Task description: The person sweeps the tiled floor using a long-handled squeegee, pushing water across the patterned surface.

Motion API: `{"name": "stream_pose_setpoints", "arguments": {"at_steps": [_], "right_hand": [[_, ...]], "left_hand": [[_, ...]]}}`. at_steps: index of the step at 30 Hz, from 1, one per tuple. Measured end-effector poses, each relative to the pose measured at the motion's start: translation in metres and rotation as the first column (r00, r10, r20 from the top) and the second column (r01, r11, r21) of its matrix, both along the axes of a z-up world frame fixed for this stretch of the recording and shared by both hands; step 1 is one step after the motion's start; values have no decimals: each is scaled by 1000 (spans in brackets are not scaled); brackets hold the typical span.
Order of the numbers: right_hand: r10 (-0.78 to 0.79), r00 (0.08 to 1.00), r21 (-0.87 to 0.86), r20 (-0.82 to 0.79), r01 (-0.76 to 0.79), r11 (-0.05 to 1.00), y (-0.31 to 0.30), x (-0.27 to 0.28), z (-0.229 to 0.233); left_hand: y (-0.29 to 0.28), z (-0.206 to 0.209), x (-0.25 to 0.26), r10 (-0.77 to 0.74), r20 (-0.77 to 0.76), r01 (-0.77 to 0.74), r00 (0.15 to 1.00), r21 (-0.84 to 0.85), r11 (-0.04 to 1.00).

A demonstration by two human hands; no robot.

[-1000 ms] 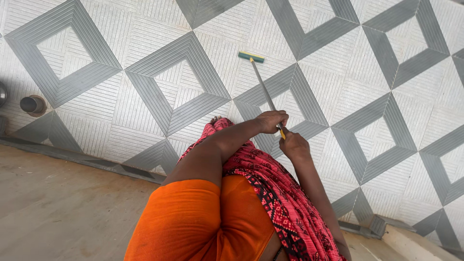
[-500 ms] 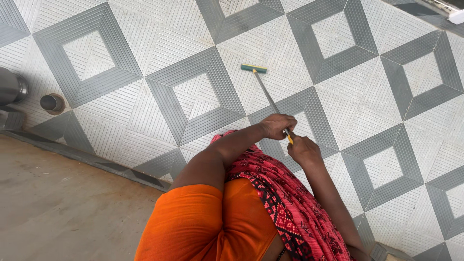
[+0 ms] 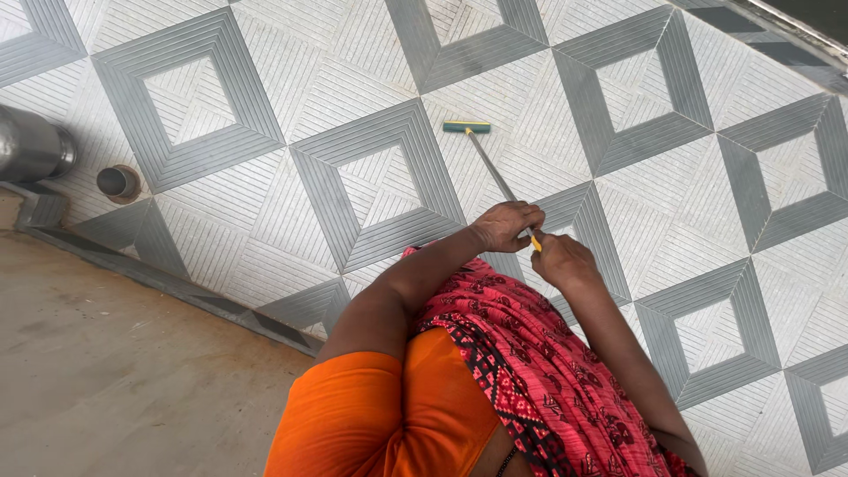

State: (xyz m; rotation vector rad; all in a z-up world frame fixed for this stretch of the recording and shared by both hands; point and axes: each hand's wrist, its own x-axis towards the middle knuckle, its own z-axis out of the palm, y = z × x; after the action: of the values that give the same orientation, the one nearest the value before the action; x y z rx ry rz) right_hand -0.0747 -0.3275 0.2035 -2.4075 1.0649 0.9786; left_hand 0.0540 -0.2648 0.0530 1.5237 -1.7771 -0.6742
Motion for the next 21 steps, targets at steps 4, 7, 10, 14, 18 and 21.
{"name": "stream_pose_setpoints", "arguments": {"at_steps": [4, 7, 10, 14, 18, 21], "right_hand": [[69, 998, -8, -1, -69, 998, -11, 29, -21], [108, 993, -39, 47, -106, 994, -15, 50, -61], [122, 990, -46, 65, -119, 992, -15, 62, -72], [146, 989, 36, -8, -145, 989, -17, 69, -23], [203, 978, 32, -48, -201, 979, -29, 76, 7], [185, 982, 59, -47, -182, 981, -43, 91, -12]], "left_hand": [[1, -7, 14, 144, 10, -144, 990, 83, 986], [-8, -43, 31, 219, -1, -212, 976, 238, 948], [-15, -60, 41, 198, 39, -200, 980, 284, 938], [-9, -23, 51, 174, 74, -188, 982, 264, 946], [-3, 9, 49, 221, 73, -227, 973, 94, 969], [-12, -8, 55, 311, 58, -316, 949, 107, 943]]}}
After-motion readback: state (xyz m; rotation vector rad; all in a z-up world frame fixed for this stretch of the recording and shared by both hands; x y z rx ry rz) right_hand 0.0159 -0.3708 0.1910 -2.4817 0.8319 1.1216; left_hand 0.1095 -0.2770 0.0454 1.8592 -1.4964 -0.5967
